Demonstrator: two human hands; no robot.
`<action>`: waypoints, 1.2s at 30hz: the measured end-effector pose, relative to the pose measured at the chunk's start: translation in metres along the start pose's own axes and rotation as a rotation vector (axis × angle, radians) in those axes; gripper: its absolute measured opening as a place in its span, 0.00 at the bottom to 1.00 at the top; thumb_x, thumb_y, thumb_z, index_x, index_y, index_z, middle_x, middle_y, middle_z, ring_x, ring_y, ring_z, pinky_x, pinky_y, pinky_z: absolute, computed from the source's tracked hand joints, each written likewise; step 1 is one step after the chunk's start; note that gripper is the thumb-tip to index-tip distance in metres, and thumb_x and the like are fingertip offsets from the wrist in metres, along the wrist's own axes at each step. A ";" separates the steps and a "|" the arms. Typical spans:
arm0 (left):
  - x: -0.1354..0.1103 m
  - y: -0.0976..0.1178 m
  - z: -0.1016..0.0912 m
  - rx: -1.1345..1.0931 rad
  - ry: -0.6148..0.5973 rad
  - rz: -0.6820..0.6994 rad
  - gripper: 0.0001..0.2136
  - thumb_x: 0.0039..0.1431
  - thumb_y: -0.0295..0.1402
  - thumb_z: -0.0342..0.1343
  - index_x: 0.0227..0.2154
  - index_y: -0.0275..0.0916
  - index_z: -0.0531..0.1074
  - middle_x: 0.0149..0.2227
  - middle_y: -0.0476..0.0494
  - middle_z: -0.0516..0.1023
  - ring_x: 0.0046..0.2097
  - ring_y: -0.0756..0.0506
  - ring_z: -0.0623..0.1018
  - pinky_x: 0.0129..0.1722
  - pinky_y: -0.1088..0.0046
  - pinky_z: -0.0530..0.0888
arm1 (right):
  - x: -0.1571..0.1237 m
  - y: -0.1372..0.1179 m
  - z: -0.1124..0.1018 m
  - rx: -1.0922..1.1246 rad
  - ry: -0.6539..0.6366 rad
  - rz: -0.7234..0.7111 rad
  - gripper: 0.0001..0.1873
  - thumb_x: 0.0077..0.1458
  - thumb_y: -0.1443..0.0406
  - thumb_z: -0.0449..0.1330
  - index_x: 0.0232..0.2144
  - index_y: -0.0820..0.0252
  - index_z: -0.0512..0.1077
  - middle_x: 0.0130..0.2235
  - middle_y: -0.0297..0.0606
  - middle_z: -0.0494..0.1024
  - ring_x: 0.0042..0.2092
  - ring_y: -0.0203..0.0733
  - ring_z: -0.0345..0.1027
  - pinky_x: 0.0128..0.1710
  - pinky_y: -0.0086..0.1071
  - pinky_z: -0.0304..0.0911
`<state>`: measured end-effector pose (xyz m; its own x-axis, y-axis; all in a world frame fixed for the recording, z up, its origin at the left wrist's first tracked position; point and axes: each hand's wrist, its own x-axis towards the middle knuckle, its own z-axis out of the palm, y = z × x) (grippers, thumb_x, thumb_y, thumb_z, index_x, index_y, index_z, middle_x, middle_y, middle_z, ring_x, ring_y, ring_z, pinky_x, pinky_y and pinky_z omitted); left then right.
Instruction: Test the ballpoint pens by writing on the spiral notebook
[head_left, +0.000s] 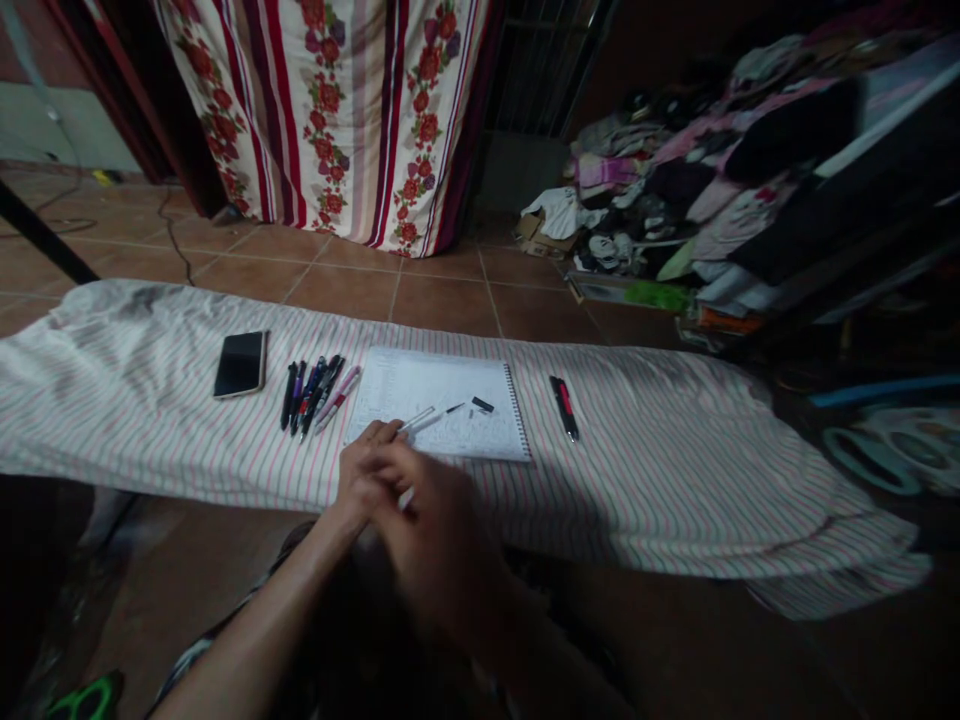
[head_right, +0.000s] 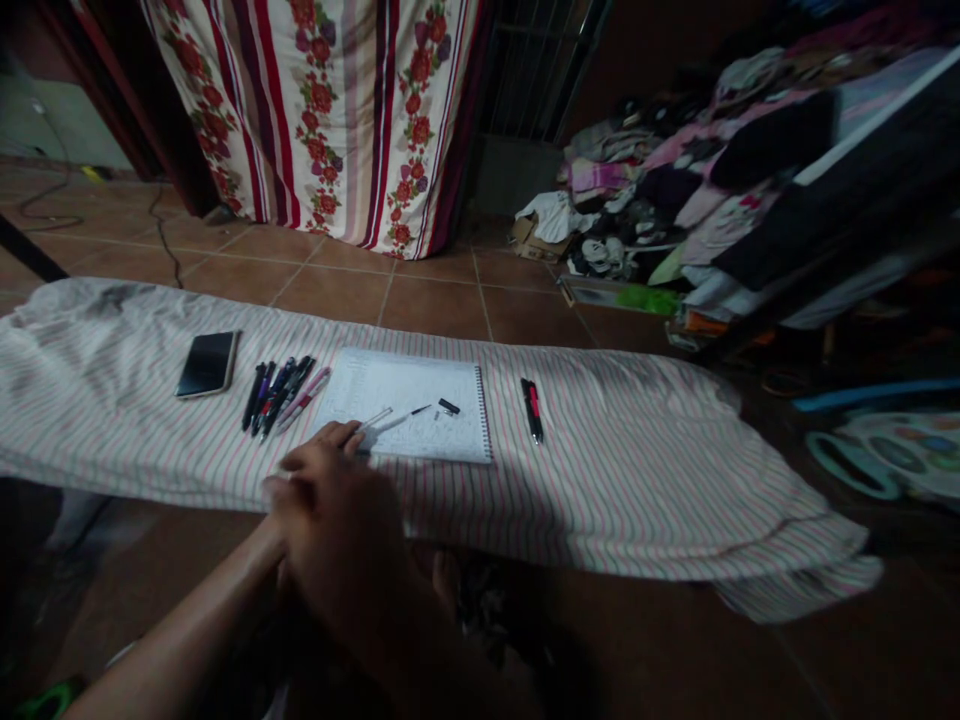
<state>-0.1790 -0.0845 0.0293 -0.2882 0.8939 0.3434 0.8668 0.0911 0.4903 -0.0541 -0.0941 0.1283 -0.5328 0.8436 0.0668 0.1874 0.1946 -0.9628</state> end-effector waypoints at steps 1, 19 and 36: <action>-0.001 0.001 0.000 -0.004 -0.004 0.003 0.15 0.62 0.36 0.42 0.43 0.36 0.70 0.37 0.44 0.76 0.36 0.47 0.76 0.32 0.74 0.70 | 0.012 0.009 -0.004 -0.001 0.068 0.017 0.09 0.53 0.60 0.56 0.32 0.58 0.70 0.30 0.34 0.75 0.32 0.38 0.69 0.32 0.31 0.64; -0.006 0.003 0.005 0.094 -0.023 0.081 0.15 0.63 0.37 0.41 0.44 0.40 0.70 0.34 0.46 0.75 0.32 0.49 0.74 0.29 0.76 0.67 | 0.071 0.103 -0.020 0.274 0.175 0.299 0.15 0.42 0.54 0.60 0.24 0.62 0.69 0.19 0.30 0.67 0.19 0.28 0.54 0.15 0.23 0.46; -0.003 0.009 0.006 0.121 -0.037 0.123 0.14 0.63 0.36 0.41 0.42 0.39 0.69 0.32 0.46 0.74 0.31 0.49 0.73 0.28 0.75 0.66 | 0.072 0.103 -0.034 0.417 0.127 0.345 0.19 0.39 0.57 0.60 0.35 0.60 0.67 0.27 0.34 0.73 0.27 0.34 0.65 0.17 0.23 0.51</action>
<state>-0.1679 -0.0840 0.0279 -0.1636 0.9169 0.3642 0.9379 0.0300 0.3456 -0.0451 0.0038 0.0430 -0.3901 0.8818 -0.2650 -0.0224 -0.2969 -0.9547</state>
